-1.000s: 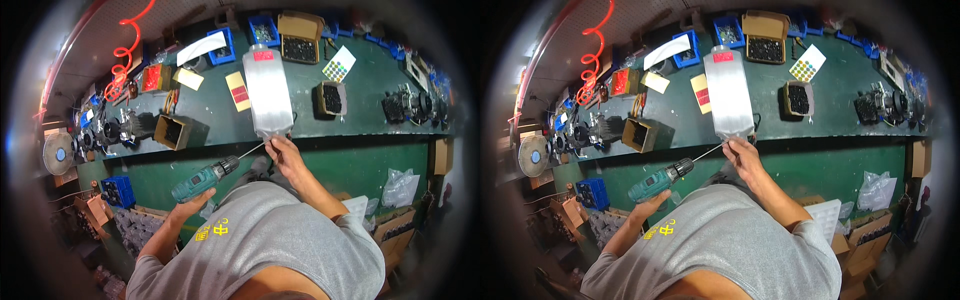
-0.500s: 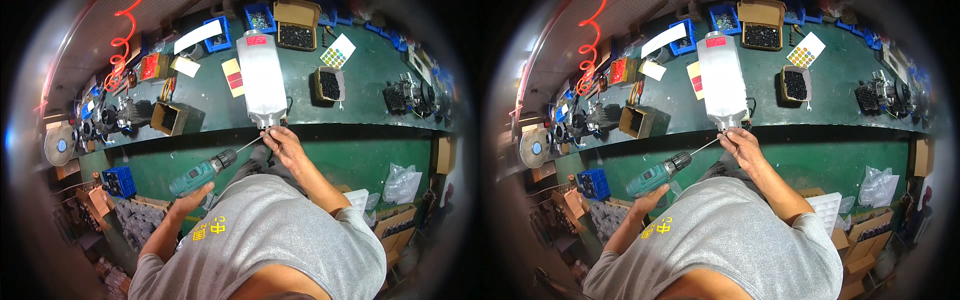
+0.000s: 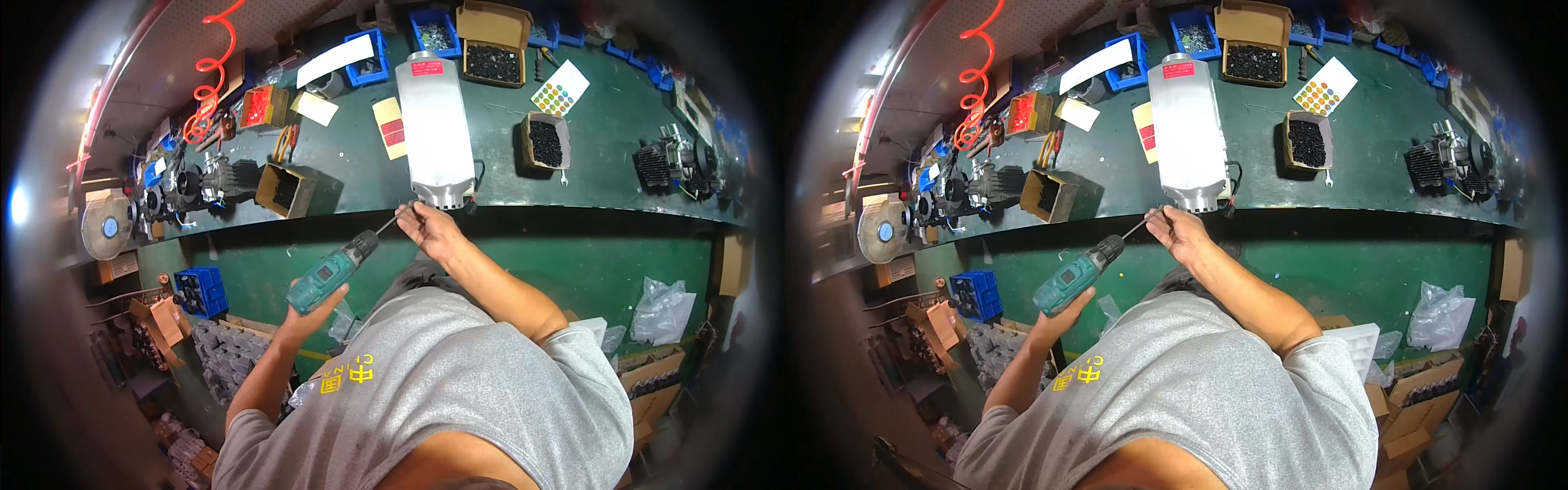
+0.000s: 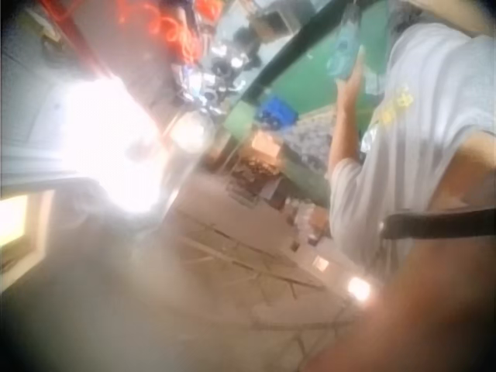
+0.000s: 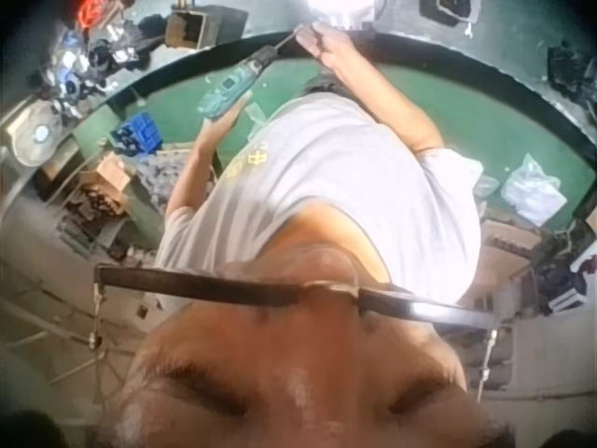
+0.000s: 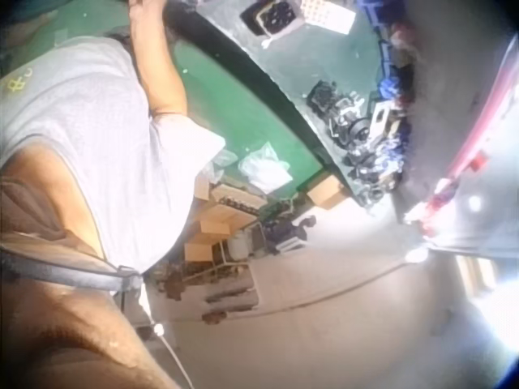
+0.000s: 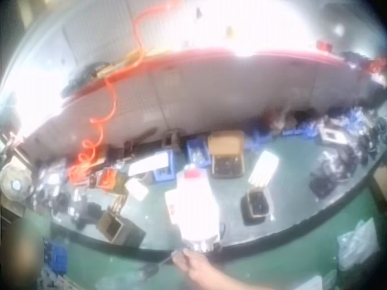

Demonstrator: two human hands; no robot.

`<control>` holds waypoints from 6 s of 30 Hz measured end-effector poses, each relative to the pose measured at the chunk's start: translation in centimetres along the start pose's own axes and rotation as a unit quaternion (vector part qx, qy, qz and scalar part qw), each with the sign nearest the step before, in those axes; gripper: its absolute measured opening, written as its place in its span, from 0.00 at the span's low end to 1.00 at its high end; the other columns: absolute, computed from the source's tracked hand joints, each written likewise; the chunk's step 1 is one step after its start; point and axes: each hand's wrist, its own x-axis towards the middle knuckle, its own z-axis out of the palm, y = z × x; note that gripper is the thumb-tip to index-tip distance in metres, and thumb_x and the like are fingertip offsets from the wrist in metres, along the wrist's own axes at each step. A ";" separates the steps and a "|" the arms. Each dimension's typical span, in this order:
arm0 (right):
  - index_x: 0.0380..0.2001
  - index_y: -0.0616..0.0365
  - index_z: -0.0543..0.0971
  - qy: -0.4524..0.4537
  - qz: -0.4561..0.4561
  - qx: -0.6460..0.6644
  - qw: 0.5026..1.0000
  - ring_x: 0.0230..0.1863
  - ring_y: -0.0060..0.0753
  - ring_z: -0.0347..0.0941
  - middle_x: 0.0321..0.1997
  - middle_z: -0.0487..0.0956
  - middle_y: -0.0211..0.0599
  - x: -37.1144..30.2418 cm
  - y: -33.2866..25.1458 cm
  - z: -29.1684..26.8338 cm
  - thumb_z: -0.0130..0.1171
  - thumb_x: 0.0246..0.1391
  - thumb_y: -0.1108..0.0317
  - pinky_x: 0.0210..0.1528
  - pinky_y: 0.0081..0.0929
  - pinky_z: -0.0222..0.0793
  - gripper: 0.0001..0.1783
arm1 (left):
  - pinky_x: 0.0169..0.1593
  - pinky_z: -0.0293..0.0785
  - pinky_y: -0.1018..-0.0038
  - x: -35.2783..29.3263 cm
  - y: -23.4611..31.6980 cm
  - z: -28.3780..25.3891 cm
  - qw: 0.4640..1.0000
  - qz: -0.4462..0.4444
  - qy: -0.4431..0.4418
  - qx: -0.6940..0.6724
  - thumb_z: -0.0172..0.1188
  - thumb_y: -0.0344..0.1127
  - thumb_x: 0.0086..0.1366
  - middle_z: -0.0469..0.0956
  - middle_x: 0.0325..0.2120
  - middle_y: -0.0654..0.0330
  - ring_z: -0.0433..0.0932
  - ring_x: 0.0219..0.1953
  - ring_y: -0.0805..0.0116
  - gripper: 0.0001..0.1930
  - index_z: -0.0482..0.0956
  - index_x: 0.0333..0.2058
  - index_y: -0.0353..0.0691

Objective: The person assembles a silver metal housing by inserting small components and fastening screws with a cordless drill. They then attach a cover, apply a sticker, and place the finished unit on a cardboard sheet with other completed units.

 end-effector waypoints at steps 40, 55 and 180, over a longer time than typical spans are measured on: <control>0.44 0.63 0.75 -0.009 -0.155 -0.196 0.968 0.41 0.33 0.79 0.41 0.78 0.36 0.9 -3.0 -7.4 0.72 0.56 0.60 0.46 0.36 0.82 0.22 | 0.48 0.79 0.54 14.2 17.8 0.4 0.856 0.111 -0.200 0.463 0.67 0.47 0.55 0.84 0.38 0.47 0.82 0.44 0.44 0.19 0.82 0.42 0.44; 0.48 0.59 0.74 -0.023 -0.136 -0.210 0.968 0.44 0.32 0.77 0.45 0.78 0.35 0.9 -3.1 -7.9 0.68 0.60 0.56 0.47 0.38 0.81 0.22 | 0.52 0.77 0.60 13.5 16.4 0.3 0.889 0.073 -0.224 0.393 0.72 0.48 0.55 0.83 0.42 0.48 0.81 0.47 0.47 0.26 0.78 0.51 0.45; 0.45 0.64 0.84 -0.289 -0.210 -0.818 0.451 0.52 0.48 0.80 0.51 0.83 0.52 27.1 -35.9 16.6 0.59 0.54 0.40 0.53 0.41 0.73 0.34 | 0.44 0.76 0.72 41.9 35.5 9.1 0.890 0.125 -0.258 0.354 0.67 0.25 0.57 0.81 0.34 0.62 0.77 0.35 0.73 0.21 0.80 0.51 0.37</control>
